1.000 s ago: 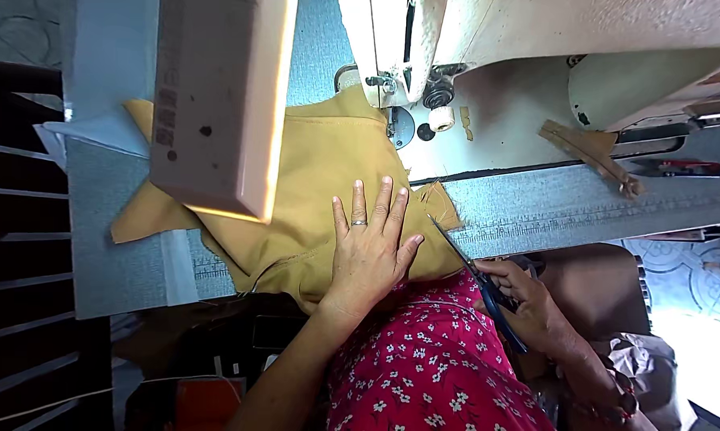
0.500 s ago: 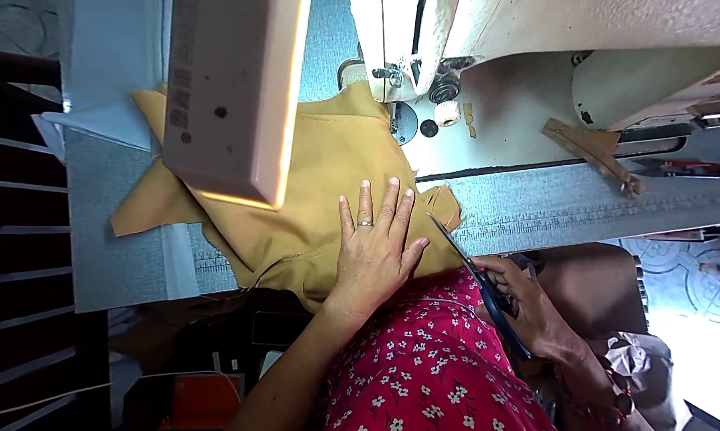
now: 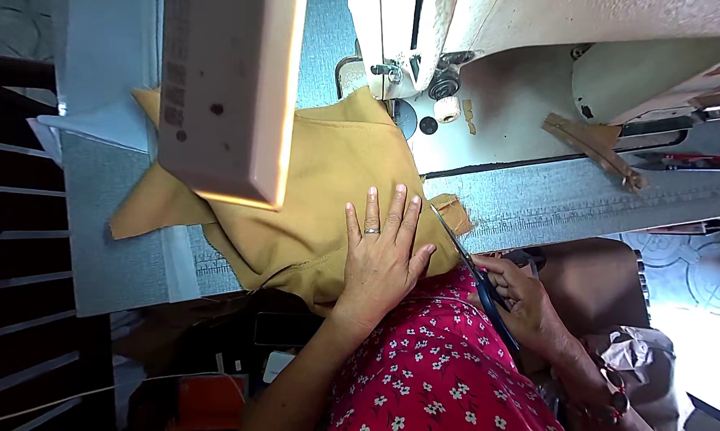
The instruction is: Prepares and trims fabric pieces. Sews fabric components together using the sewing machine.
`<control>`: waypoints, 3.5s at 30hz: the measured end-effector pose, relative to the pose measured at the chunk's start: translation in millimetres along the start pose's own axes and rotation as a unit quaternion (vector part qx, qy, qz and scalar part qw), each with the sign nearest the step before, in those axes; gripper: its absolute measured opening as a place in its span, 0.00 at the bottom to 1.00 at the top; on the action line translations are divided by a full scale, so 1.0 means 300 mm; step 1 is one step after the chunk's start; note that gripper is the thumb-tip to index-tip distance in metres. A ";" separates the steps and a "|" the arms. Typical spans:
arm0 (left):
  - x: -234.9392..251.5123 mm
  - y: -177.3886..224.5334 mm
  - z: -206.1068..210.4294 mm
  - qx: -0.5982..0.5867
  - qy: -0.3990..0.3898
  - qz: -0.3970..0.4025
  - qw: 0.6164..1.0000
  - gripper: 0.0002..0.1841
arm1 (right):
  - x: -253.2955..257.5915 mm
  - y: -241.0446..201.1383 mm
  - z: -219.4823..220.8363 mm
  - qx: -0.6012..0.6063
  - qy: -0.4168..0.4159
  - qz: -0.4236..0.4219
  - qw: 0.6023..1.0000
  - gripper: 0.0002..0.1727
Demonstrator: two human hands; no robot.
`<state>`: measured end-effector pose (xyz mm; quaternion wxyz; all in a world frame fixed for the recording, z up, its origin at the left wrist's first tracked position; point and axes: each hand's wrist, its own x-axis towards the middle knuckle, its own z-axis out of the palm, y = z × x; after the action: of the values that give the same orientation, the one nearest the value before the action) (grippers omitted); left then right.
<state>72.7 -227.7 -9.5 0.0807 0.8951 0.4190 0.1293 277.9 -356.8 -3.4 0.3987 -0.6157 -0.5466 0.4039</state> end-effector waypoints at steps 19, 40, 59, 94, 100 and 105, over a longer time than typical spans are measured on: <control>0.026 -0.003 -0.016 -0.018 0.000 0.013 1.000 0.32 | 0.009 -0.021 0.009 -0.042 0.020 0.045 0.998 0.30; 0.043 -0.075 -0.023 -0.246 0.072 0.071 0.964 0.12 | -0.037 0.012 -0.061 0.262 -0.064 0.165 0.949 0.36; 0.015 -0.034 -0.006 -0.253 0.076 0.074 0.961 0.10 | -0.077 -0.023 0.054 0.085 0.028 0.081 0.993 0.27; -0.046 -0.006 -0.015 -0.301 0.046 0.058 0.951 0.12 | -0.027 -0.066 0.035 0.139 -0.043 0.177 0.974 0.36; 0.019 -0.098 -0.048 -0.226 0.036 0.034 0.973 0.21 | -0.072 -0.023 0.049 0.316 0.179 0.146 0.920 0.30; 0.067 -0.206 -0.061 -0.189 0.065 0.049 0.979 0.15 | -0.072 -0.023 -0.022 0.242 0.109 0.099 0.959 0.34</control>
<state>34.6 -172.3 -4.2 0.2144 0.8730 0.3470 0.2673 280.0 -378.0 6.9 0.5510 -0.5921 -0.3223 0.4919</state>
